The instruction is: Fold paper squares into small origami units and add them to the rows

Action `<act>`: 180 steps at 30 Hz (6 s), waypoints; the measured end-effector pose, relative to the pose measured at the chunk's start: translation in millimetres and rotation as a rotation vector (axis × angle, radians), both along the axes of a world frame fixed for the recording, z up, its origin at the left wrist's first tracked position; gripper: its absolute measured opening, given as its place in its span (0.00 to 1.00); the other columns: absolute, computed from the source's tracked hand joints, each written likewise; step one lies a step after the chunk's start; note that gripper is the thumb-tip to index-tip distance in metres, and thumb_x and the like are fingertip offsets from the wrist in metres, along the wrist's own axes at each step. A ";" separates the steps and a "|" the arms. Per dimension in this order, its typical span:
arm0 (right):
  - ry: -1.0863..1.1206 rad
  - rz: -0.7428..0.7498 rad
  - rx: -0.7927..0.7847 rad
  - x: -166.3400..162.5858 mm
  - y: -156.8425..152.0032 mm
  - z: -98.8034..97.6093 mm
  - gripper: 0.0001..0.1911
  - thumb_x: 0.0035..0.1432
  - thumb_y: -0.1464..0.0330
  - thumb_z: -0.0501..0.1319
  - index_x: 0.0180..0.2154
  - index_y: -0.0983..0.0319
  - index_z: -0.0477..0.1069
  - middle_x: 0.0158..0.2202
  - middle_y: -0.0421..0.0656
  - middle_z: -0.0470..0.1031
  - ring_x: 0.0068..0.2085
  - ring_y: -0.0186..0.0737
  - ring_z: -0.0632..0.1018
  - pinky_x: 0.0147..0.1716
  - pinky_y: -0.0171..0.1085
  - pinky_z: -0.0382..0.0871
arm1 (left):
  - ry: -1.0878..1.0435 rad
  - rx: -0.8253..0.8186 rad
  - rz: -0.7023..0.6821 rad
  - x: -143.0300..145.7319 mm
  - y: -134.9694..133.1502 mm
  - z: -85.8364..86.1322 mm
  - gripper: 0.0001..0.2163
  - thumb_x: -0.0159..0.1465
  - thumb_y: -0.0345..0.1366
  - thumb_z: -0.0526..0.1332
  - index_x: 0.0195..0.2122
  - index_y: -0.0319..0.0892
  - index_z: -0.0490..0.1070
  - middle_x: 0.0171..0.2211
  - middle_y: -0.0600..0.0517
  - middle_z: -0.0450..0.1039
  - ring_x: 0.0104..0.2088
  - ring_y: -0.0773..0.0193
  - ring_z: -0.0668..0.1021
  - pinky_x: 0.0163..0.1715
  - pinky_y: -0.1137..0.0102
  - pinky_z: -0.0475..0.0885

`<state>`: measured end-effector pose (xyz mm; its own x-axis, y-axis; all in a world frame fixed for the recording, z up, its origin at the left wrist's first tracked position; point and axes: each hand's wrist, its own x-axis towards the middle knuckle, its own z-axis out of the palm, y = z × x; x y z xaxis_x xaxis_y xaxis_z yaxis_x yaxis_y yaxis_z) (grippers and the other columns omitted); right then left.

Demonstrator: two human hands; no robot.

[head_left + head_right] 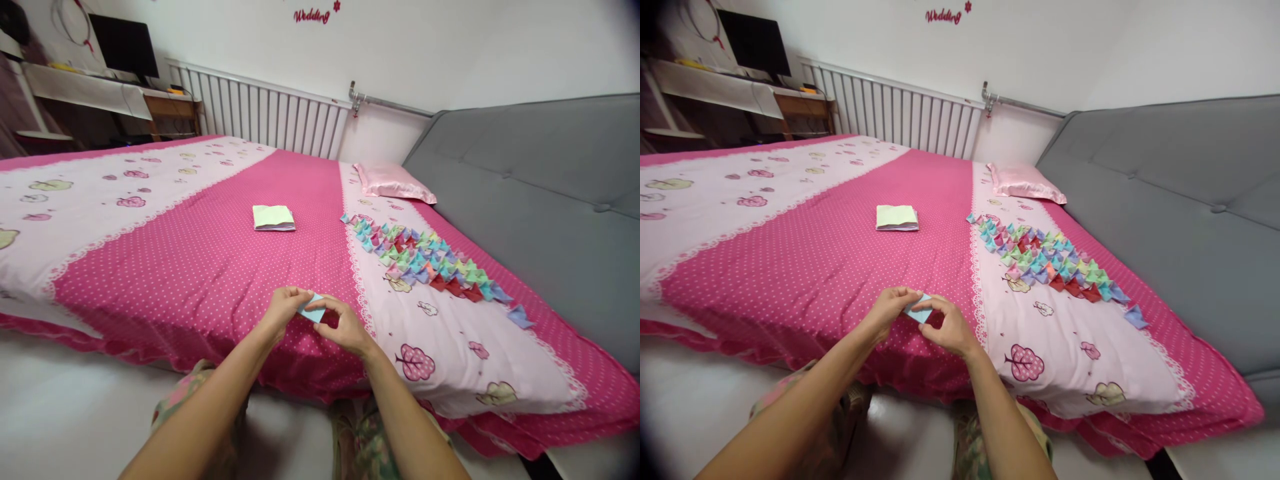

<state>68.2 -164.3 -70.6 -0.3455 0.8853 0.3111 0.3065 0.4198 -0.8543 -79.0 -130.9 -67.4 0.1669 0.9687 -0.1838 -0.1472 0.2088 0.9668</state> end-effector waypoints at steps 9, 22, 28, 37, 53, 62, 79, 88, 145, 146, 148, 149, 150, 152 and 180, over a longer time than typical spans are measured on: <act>0.040 0.015 -0.006 0.9 0.8 -2.9 0.15 0.47 0.73 0.61 0.40 0.58 0.72 0.44 0.43 0.71 0.47 0.41 0.71 0.48 0.40 0.62 | -0.001 0.005 0.003 0.2 -0.9 1.7 0.09 0.46 0.37 0.65 0.17 0.37 0.68 0.14 0.54 0.66 0.16 0.72 0.65 0.20 0.74 0.57; 0.012 -0.080 0.053 6.6 1.7 -4.5 0.14 0.47 0.71 0.63 0.39 0.57 0.74 0.43 0.44 0.72 0.44 0.40 0.74 0.44 0.39 0.66 | -0.027 0.017 -0.103 -4.0 -0.8 5.1 0.12 0.46 0.39 0.66 0.18 0.36 0.69 0.16 0.52 0.69 0.18 0.71 0.68 0.21 0.74 0.60; 0.030 -0.117 0.097 5.0 4.5 -8.9 0.12 0.48 0.75 0.59 0.35 0.56 0.76 0.42 0.43 0.73 0.42 0.39 0.74 0.41 0.37 0.68 | -0.074 0.009 -0.129 -3.8 -1.3 5.0 0.11 0.48 0.38 0.66 0.19 0.35 0.69 0.15 0.54 0.68 0.16 0.74 0.66 0.20 0.76 0.58; 0.113 -0.301 0.141 10.0 7.4 -7.3 0.14 0.47 0.77 0.58 0.33 0.56 0.77 0.40 0.42 0.74 0.36 0.37 0.76 0.30 0.32 0.68 | -0.328 -0.111 -0.267 -7.2 0.1 10.5 0.14 0.48 0.26 0.65 0.38 0.36 0.71 0.31 0.48 0.76 0.29 0.68 0.76 0.37 0.73 0.69; 0.162 -0.384 0.099 5.1 5.2 -2.4 0.09 0.49 0.62 0.62 0.26 0.62 0.74 0.31 0.43 0.75 0.31 0.38 0.74 0.28 0.34 0.66 | -0.319 -0.018 -0.381 -5.7 -1.9 10.5 0.17 0.51 0.26 0.63 0.43 0.37 0.67 0.33 0.47 0.76 0.34 0.65 0.77 0.41 0.69 0.67; 0.116 -0.470 0.058 0.0 5.3 -7.0 0.11 0.49 0.61 0.60 0.26 0.63 0.71 0.24 0.40 0.72 0.25 0.34 0.71 0.24 0.32 0.64 | -0.285 0.013 -0.431 -3.5 -2.2 9.0 0.22 0.48 0.26 0.66 0.46 0.36 0.66 0.35 0.45 0.76 0.37 0.64 0.76 0.42 0.68 0.66; 0.441 -0.550 -0.022 -0.3 9.2 -12.4 0.15 0.40 0.60 0.67 0.26 0.63 0.69 0.21 0.37 0.68 0.22 0.32 0.69 0.22 0.33 0.67 | -0.101 0.173 -0.323 1.1 -2.7 8.9 0.13 0.52 0.37 0.64 0.38 0.37 0.74 0.30 0.48 0.75 0.30 0.66 0.73 0.35 0.72 0.65; 0.418 -0.508 -0.010 -0.7 9.8 -13.5 0.15 0.41 0.60 0.67 0.26 0.63 0.68 0.23 0.39 0.70 0.24 0.33 0.70 0.24 0.33 0.68 | 0.144 0.458 -0.413 -1.5 -1.7 1.6 0.12 0.60 0.38 0.54 0.39 0.39 0.73 0.31 0.51 0.73 0.31 0.65 0.71 0.33 0.73 0.63; 0.695 -0.436 -0.324 0.7 10.7 -7.8 0.12 0.41 0.63 0.67 0.27 0.64 0.71 0.20 0.37 0.71 0.23 0.30 0.71 0.19 0.28 0.60 | 0.032 0.200 -0.201 6.3 -2.3 -0.2 0.14 0.51 0.43 0.62 0.27 0.35 0.74 0.23 0.50 0.74 0.22 0.69 0.72 0.24 0.75 0.65; 0.690 -0.424 -0.333 0.6 10.0 -7.3 0.12 0.41 0.64 0.67 0.27 0.64 0.71 0.21 0.37 0.72 0.23 0.30 0.72 0.19 0.28 0.60 | 0.035 0.209 -0.185 5.5 -1.9 -0.5 0.13 0.51 0.43 0.62 0.27 0.35 0.73 0.22 0.51 0.73 0.21 0.70 0.71 0.24 0.75 0.65; 0.673 -0.385 -0.357 0.8 8.2 -6.1 0.12 0.41 0.64 0.67 0.27 0.64 0.71 0.22 0.38 0.72 0.24 0.31 0.73 0.19 0.27 0.60 | 0.071 0.244 -0.158 3.8 -0.6 -1.2 0.12 0.52 0.42 0.61 0.25 0.35 0.72 0.19 0.53 0.70 0.20 0.71 0.69 0.23 0.76 0.63; 0.663 -0.363 -0.373 1.0 7.2 -5.5 0.11 0.42 0.64 0.67 0.27 0.64 0.71 0.22 0.38 0.72 0.24 0.31 0.73 0.19 0.27 0.60 | 0.108 0.268 -0.150 2.8 0.0 -1.4 0.12 0.52 0.42 0.60 0.23 0.35 0.71 0.18 0.54 0.68 0.19 0.72 0.68 0.22 0.76 0.62; 0.654 -0.342 -0.389 1.3 6.2 -4.9 0.11 0.42 0.64 0.67 0.27 0.64 0.71 0.22 0.38 0.72 0.24 0.31 0.73 0.19 0.27 0.60 | 0.153 0.294 -0.148 1.7 0.6 -1.4 0.12 0.52 0.41 0.60 0.22 0.36 0.70 0.17 0.55 0.67 0.18 0.72 0.66 0.21 0.76 0.61; 0.645 -0.310 -0.408 1.5 4.9 -4.1 0.10 0.41 0.65 0.67 0.25 0.64 0.70 0.21 0.37 0.72 0.24 0.30 0.73 0.20 0.27 0.60 | 0.253 0.349 -0.172 -0.6 1.0 -1.2 0.12 0.53 0.41 0.58 0.20 0.36 0.68 0.15 0.56 0.63 0.17 0.72 0.64 0.20 0.76 0.58; 0.830 -0.329 -0.455 -0.5 6.4 1.3 0.13 0.41 0.66 0.67 0.29 0.61 0.65 0.27 0.37 0.74 0.28 0.35 0.78 0.22 0.27 0.66 | 0.017 0.175 -0.112 0.4 -4.8 8.8 0.14 0.49 0.39 0.65 0.34 0.36 0.72 0.17 0.53 0.72 0.16 0.70 0.72 0.17 0.77 0.62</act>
<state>67.8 -157.9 -69.3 0.1110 0.9926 -0.0492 -0.4173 0.0016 -0.9087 -78.7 -135.7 -58.5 0.2737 0.9616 -0.0185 -0.1157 0.0520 0.9919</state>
